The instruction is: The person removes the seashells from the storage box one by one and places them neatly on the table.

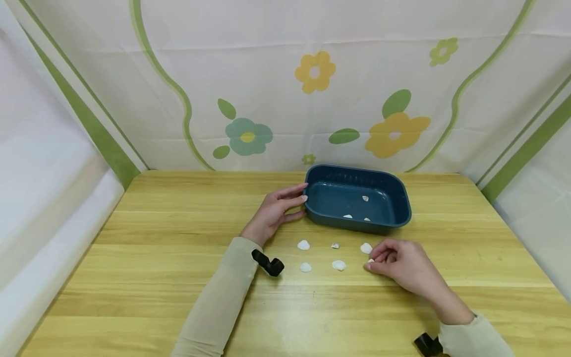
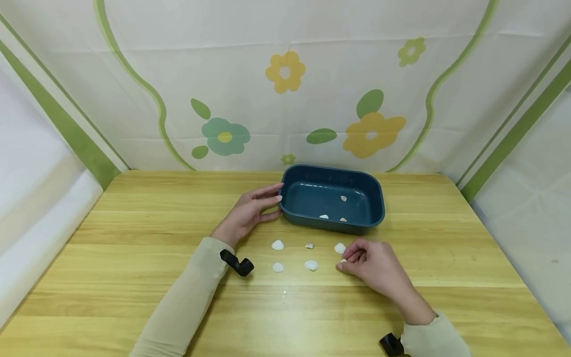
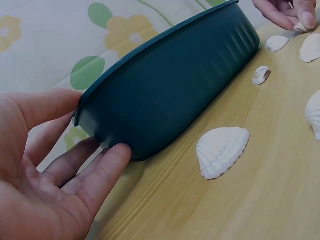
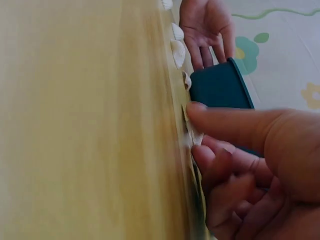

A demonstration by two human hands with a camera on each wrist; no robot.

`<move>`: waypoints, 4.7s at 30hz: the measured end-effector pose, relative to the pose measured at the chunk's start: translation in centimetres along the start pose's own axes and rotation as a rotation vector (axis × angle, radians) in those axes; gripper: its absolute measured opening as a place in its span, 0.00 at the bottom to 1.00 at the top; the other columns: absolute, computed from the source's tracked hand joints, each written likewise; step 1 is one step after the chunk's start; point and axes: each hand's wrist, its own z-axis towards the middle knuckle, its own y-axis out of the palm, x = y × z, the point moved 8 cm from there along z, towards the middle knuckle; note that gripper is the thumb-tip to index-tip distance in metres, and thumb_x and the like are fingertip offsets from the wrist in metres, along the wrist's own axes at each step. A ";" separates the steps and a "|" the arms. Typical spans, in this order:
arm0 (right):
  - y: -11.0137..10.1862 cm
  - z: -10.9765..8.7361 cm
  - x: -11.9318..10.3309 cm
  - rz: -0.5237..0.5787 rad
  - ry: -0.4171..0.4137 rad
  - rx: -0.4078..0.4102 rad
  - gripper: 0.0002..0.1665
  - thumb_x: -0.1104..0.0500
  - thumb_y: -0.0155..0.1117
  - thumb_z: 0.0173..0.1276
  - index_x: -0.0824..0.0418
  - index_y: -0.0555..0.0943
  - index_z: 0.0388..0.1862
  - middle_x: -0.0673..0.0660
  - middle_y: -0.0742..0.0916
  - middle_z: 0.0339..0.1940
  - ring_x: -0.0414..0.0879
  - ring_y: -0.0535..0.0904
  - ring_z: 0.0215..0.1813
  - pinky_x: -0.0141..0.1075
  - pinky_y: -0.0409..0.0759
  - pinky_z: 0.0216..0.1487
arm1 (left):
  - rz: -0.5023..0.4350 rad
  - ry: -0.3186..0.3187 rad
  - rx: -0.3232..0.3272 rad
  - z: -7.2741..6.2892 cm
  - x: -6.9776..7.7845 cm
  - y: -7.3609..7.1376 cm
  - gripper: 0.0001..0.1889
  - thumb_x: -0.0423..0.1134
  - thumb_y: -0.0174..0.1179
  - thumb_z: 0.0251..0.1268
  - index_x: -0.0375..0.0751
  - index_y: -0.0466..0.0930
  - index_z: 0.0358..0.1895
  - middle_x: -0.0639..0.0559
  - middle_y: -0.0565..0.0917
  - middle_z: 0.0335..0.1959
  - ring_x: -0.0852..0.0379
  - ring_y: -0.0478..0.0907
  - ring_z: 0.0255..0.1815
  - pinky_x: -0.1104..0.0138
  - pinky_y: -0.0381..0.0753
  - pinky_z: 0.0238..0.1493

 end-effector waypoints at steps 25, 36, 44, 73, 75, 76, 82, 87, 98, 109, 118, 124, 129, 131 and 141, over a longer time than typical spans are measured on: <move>0.0 -0.4 1.1 -0.064 0.048 0.017 0.16 0.46 0.86 0.61 0.54 0.89 0.35 0.47 0.88 0.28 0.40 0.79 0.29 0.30 0.78 0.29 | 0.005 -0.004 -0.012 -0.1 -0.3 0.5 0.24 0.36 0.68 0.77 0.55 0.82 0.73 0.51 0.75 0.79 0.51 0.77 0.75 0.52 0.85 0.71; -0.4 -0.3 0.9 -0.053 0.038 0.039 0.17 0.43 0.86 0.61 0.52 0.89 0.35 0.47 0.88 0.29 0.39 0.79 0.29 0.30 0.78 0.29 | -0.006 -0.003 -0.004 -0.2 -0.3 0.4 0.24 0.36 0.67 0.77 0.54 0.82 0.73 0.51 0.75 0.79 0.52 0.78 0.74 0.53 0.86 0.70; -0.5 0.3 0.7 0.061 0.037 -0.006 0.18 0.44 0.83 0.65 0.55 0.90 0.41 0.50 0.89 0.33 0.40 0.79 0.30 0.30 0.78 0.28 | -0.018 -0.002 0.011 -0.1 -0.2 -0.1 0.24 0.36 0.68 0.77 0.55 0.82 0.73 0.54 0.77 0.77 0.52 0.77 0.75 0.54 0.87 0.69; -5.4 0.6 0.1 0.348 0.020 0.063 0.18 0.51 0.76 0.74 0.62 0.87 0.53 0.48 0.90 0.30 0.49 0.80 0.29 0.38 0.79 0.28 | -0.008 -0.008 0.015 -0.2 -0.1 -0.6 0.24 0.36 0.68 0.77 0.56 0.83 0.72 0.54 0.77 0.76 0.52 0.77 0.75 0.54 0.86 0.69; -5.5 0.7 -0.1 0.341 0.020 0.067 0.18 0.51 0.77 0.74 0.62 0.87 0.53 0.48 0.90 0.31 0.50 0.80 0.29 0.38 0.80 0.28 | -0.007 -0.007 0.014 -0.2 0.0 -0.6 0.24 0.36 0.68 0.77 0.56 0.83 0.72 0.54 0.77 0.77 0.52 0.77 0.75 0.54 0.86 0.69; -5.6 0.7 -0.2 0.338 0.020 0.069 0.18 0.51 0.77 0.74 0.62 0.87 0.53 0.48 0.90 0.30 0.50 0.80 0.29 0.38 0.80 0.28 | -0.007 -0.006 0.014 -0.2 0.0 -0.6 0.24 0.36 0.67 0.77 0.56 0.83 0.72 0.54 0.77 0.77 0.52 0.77 0.75 0.54 0.86 0.69; -5.9 1.6 -0.8 0.296 0.016 0.073 0.21 0.48 0.77 0.73 0.62 0.86 0.53 0.48 0.87 0.27 0.52 0.81 0.30 0.39 0.82 0.29 | -0.008 -0.007 0.022 -0.3 0.1 -0.8 0.24 0.36 0.67 0.77 0.56 0.83 0.72 0.54 0.78 0.76 0.53 0.78 0.74 0.54 0.86 0.69; -6.4 3.7 -1.4 0.270 0.014 0.075 0.25 0.45 0.77 0.73 0.62 0.86 0.55 0.49 0.89 0.29 0.51 0.82 0.32 0.39 0.83 0.31 | -0.012 -0.006 0.028 -0.2 0.1 -1.0 0.24 0.35 0.68 0.77 0.55 0.83 0.73 0.54 0.78 0.76 0.53 0.78 0.74 0.55 0.87 0.68; -5.8 9.8 -1.2 0.308 0.097 0.067 0.29 0.40 0.74 0.74 0.60 0.83 0.61 0.44 0.90 0.46 0.48 0.87 0.48 0.36 0.90 0.51 | -0.010 -0.014 0.019 -0.2 -0.1 -1.0 0.24 0.36 0.68 0.77 0.56 0.83 0.72 0.54 0.77 0.76 0.53 0.77 0.75 0.55 0.87 0.68; -4.1 14.1 -0.9 0.242 0.155 0.013 0.25 0.52 0.69 0.80 0.69 0.80 0.63 0.65 0.91 0.56 0.43 0.89 0.43 0.33 0.90 0.48 | -0.012 -0.010 0.030 -0.3 -0.1 -1.2 0.24 0.36 0.68 0.77 0.56 0.83 0.72 0.54 0.77 0.76 0.53 0.77 0.74 0.55 0.87 0.68; -3.6 15.2 0.5 0.071 0.242 0.014 0.21 0.52 0.73 0.76 0.67 0.81 0.54 0.51 0.90 0.32 0.39 0.85 0.31 0.34 0.84 0.37 | -0.016 -0.007 0.025 -0.3 -0.1 -1.1 0.24 0.36 0.68 0.77 0.54 0.83 0.73 0.53 0.77 0.77 0.53 0.78 0.74 0.55 0.87 0.69; -3.6 15.3 0.3 0.012 0.245 -0.019 0.21 0.50 0.75 0.74 0.66 0.87 0.54 0.53 0.90 0.35 0.47 0.85 0.39 0.35 0.82 0.40 | -0.012 -0.005 0.026 -0.2 0.0 -1.0 0.24 0.36 0.68 0.77 0.54 0.83 0.72 0.52 0.77 0.77 0.52 0.78 0.74 0.55 0.87 0.68; -3.3 15.4 0.3 0.009 0.246 -0.038 0.20 0.49 0.76 0.73 0.64 0.90 0.53 0.55 0.90 0.41 0.50 0.83 0.43 0.36 0.82 0.42 | -0.018 -0.001 0.025 -0.2 -0.1 -1.1 0.24 0.36 0.68 0.77 0.55 0.83 0.72 0.54 0.78 0.76 0.53 0.78 0.74 0.54 0.87 0.68; -3.1 15.5 0.2 0.007 0.236 -0.048 0.19 0.49 0.76 0.73 0.63 0.90 0.52 0.59 0.89 0.49 0.52 0.82 0.46 0.37 0.82 0.44 | -0.019 0.000 0.026 -0.2 -0.1 -1.1 0.24 0.36 0.68 0.77 0.55 0.83 0.72 0.54 0.77 0.76 0.53 0.78 0.74 0.54 0.87 0.68; -2.2 15.8 -0.3 -0.013 0.133 -0.098 0.15 0.50 0.76 0.73 0.59 0.91 0.49 0.63 0.87 0.59 0.56 0.80 0.52 0.40 0.79 0.49 | 0.004 0.001 0.030 -0.3 -0.1 -1.2 0.25 0.36 0.68 0.77 0.55 0.82 0.74 0.54 0.77 0.77 0.52 0.77 0.75 0.53 0.87 0.69</move>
